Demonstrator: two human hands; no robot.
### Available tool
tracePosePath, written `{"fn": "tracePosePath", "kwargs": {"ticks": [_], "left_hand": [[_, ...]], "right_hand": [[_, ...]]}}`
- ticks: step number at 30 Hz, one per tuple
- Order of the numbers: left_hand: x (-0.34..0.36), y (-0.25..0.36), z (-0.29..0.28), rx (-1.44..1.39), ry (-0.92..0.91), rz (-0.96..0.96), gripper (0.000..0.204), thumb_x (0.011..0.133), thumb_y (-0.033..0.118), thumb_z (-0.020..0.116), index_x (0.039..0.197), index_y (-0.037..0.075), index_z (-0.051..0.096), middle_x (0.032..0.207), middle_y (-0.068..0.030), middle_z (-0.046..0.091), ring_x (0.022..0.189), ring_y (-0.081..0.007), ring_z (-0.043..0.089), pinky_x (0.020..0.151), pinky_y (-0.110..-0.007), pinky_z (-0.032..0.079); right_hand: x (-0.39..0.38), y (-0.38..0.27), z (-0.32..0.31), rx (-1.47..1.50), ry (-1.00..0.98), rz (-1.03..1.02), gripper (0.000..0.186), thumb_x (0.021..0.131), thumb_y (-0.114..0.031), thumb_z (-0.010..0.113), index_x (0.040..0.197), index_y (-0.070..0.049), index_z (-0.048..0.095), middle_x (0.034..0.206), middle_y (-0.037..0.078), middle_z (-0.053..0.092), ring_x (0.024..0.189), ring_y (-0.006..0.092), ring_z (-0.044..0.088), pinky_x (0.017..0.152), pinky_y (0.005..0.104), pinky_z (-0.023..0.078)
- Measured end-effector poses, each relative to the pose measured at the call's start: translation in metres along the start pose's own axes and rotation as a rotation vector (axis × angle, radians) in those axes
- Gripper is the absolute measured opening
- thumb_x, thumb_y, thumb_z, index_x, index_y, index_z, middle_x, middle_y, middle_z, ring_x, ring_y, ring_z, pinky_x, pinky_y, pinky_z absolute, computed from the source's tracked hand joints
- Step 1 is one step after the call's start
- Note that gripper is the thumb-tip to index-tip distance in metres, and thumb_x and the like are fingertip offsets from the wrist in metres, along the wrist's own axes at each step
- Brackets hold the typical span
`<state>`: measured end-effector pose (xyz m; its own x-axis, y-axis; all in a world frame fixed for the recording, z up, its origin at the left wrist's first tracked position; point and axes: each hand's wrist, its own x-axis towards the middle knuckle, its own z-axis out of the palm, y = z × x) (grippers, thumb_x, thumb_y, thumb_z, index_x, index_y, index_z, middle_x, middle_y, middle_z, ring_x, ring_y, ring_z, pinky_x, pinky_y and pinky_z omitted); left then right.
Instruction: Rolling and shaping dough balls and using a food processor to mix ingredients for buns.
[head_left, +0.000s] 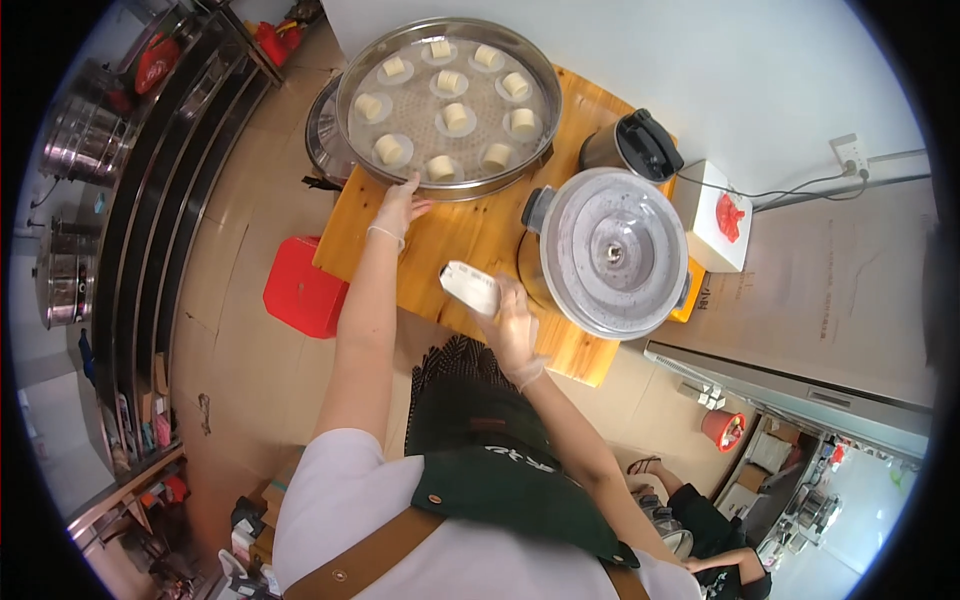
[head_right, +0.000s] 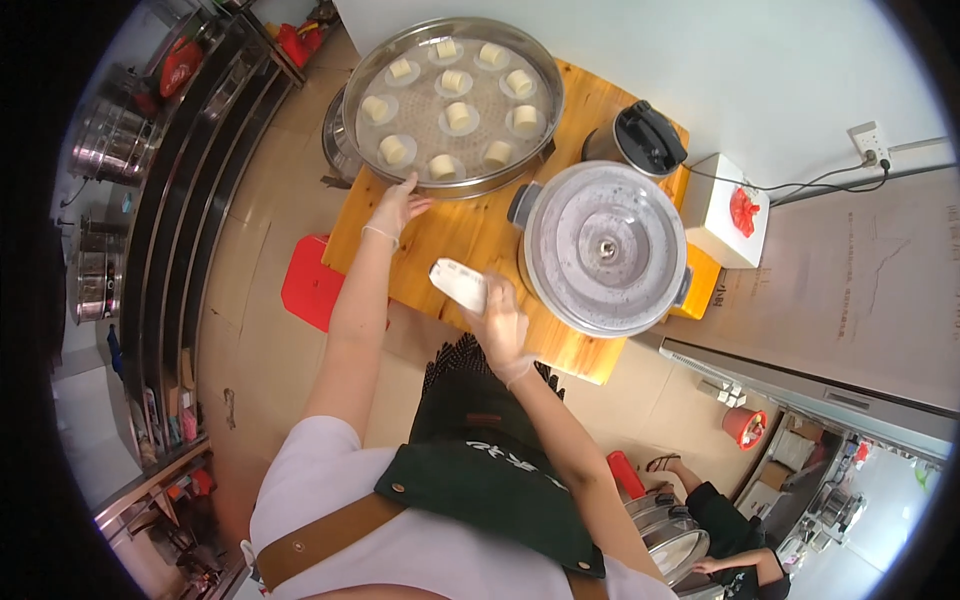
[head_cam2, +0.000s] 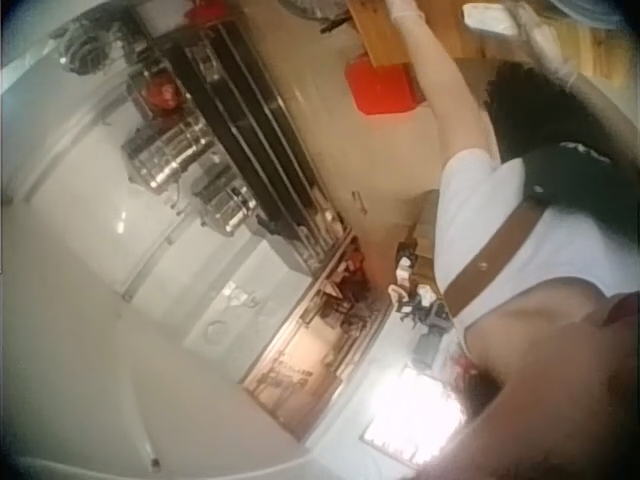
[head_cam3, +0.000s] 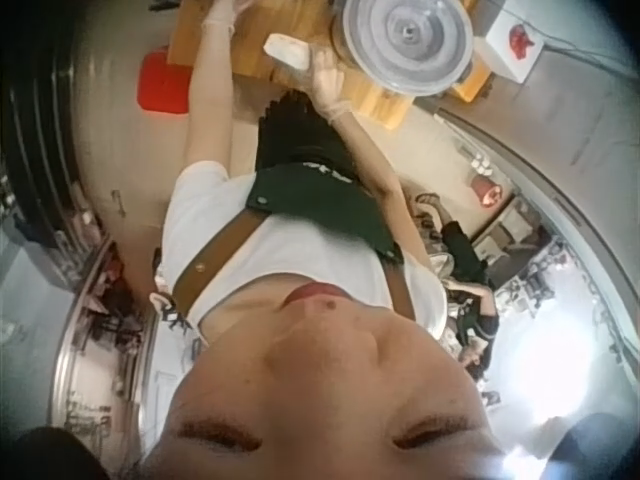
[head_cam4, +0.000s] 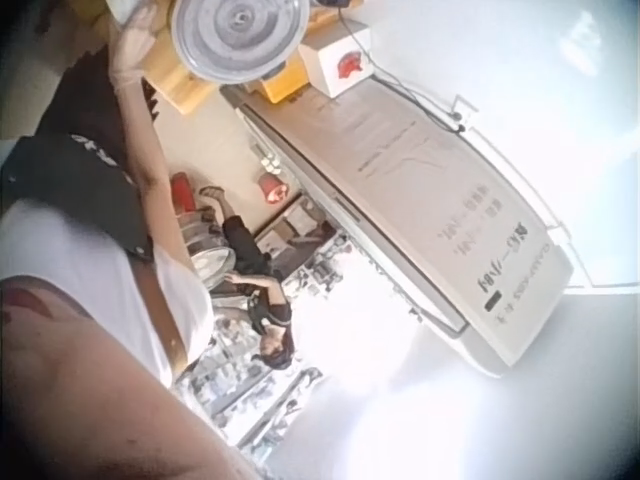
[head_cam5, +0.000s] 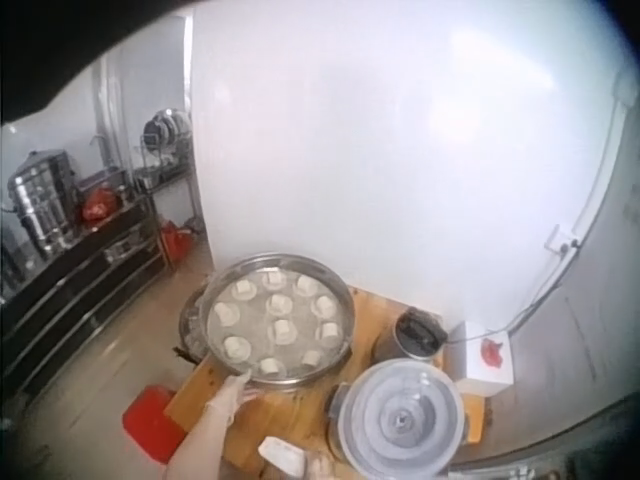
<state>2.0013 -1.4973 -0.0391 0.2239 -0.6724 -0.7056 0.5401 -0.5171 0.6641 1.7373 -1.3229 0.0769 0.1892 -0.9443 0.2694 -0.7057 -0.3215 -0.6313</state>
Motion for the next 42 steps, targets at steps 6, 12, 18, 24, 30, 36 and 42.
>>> {"fn": "tracePosePath", "kwargs": {"ticks": [6,12,18,24,30,36,42], "left_hand": [[-0.062,-0.023,-0.059,0.144,-0.061,0.207,0.084,0.096,0.040,0.067,0.156,-0.001,0.024,0.139,-0.0240,0.052,0.123,-0.0342,0.059,0.106,-0.041,0.047],[-0.126,-0.003,-0.013,0.259,-0.003,0.390,0.062,0.100,0.032,0.061,0.150,0.001,0.042,0.140,-0.0185,0.056,0.125,-0.0271,0.058,0.107,-0.038,0.045],[-0.202,0.018,0.064,0.277,0.057,0.929,0.038,0.101,0.006,0.055,0.138,-0.001,0.055,0.132,-0.0134,0.061,0.119,-0.0213,0.059,0.104,-0.035,0.046],[-0.269,-0.017,0.126,0.529,-0.101,1.254,0.033,0.099,0.003,0.056,0.132,-0.002,0.058,0.134,-0.0137,0.061,0.127,-0.0244,0.055,0.110,-0.036,0.040],[-0.314,-0.055,0.116,0.606,0.236,0.987,0.034,0.096,-0.004,0.055,0.129,0.001,0.061,0.131,-0.0133,0.061,0.123,-0.0248,0.056,0.105,-0.038,0.046],[-0.351,-0.097,0.095,0.352,0.611,0.662,0.028,0.101,0.000,0.052,0.126,0.000,0.063,0.129,-0.0123,0.063,0.120,-0.0204,0.059,0.105,-0.034,0.045],[-0.357,-0.109,0.103,0.462,0.653,0.604,0.019,0.101,0.003,0.055,0.115,0.000,0.068,0.119,-0.0100,0.067,0.111,-0.0186,0.062,0.097,-0.033,0.048]], "right_hand": [[0.020,-0.006,0.024,0.008,-0.031,-0.033,0.067,0.073,-0.014,0.085,0.131,-0.004,0.052,0.124,0.015,0.062,0.104,0.0340,0.067,0.077,0.0423,0.060],[0.029,-0.020,-0.017,-0.061,-0.004,-0.197,0.068,0.072,-0.013,0.084,0.131,0.002,0.054,0.131,0.017,0.060,0.114,0.0372,0.064,0.094,0.0427,0.055],[0.030,0.016,-0.152,-0.083,0.222,-0.234,0.035,0.082,0.002,0.074,0.116,-0.004,0.066,0.106,0.013,0.070,0.093,0.0328,0.069,0.076,0.0407,0.057],[0.154,0.120,-0.245,-0.160,0.338,0.101,0.024,0.093,-0.011,0.068,0.116,-0.003,0.067,0.099,0.016,0.072,0.088,0.0294,0.071,0.081,0.0370,0.056],[0.274,0.193,-0.217,-0.410,0.035,0.023,0.045,0.089,-0.031,0.074,0.124,-0.006,0.063,0.110,0.015,0.072,0.104,0.0333,0.069,0.089,0.0442,0.054],[0.309,0.210,-0.179,-0.488,0.211,-0.344,0.035,0.087,-0.030,0.076,0.112,-0.008,0.066,0.100,0.012,0.070,0.092,0.0314,0.069,0.079,0.0441,0.055],[0.207,0.141,-0.229,-0.131,-0.008,-0.236,0.017,0.091,-0.017,0.072,0.105,-0.008,0.069,0.083,0.008,0.069,0.074,0.0263,0.068,0.069,0.0353,0.054]]}}
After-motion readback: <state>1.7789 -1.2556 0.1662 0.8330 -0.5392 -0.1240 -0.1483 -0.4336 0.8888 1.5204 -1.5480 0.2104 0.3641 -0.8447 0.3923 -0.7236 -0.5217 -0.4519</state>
